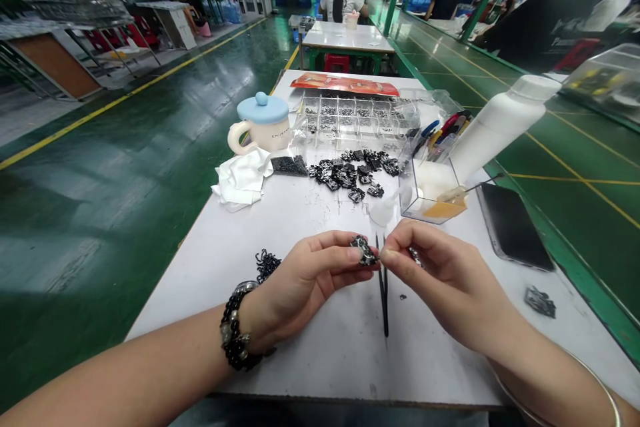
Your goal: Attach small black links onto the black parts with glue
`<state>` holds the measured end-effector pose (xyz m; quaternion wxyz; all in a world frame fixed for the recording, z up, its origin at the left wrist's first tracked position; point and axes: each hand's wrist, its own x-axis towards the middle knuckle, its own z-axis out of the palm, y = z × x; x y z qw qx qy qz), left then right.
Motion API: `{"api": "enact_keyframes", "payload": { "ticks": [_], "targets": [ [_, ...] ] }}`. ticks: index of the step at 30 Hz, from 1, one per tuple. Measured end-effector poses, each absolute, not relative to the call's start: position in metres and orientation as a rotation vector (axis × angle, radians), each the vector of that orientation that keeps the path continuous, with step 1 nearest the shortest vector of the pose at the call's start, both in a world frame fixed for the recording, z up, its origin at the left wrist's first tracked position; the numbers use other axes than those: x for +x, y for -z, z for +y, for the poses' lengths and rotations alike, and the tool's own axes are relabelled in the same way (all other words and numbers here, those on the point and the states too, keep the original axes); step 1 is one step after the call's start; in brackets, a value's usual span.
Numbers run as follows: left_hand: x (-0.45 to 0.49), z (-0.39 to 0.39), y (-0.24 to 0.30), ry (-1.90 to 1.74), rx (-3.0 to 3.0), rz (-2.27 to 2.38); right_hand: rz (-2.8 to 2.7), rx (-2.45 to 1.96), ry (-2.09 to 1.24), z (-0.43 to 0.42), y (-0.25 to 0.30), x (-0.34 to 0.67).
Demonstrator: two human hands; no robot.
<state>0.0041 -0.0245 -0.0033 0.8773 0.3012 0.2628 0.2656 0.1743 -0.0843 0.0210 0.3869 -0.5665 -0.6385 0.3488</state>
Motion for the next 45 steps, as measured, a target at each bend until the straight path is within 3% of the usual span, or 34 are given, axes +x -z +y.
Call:
{"api": "enact_keyframes", "payload": {
  "ticks": [39, 45],
  "targets": [
    [0.003, -0.025, 0.003, -0.513, 0.528, 0.582, -1.370, -1.436, -0.909, -0.083, -0.008, 0.167],
    [0.003, -0.023, 0.002, -0.515, 0.594, 0.577, -1.308, -1.458, -1.102, -0.082, -0.013, 0.169]
  ]
}}
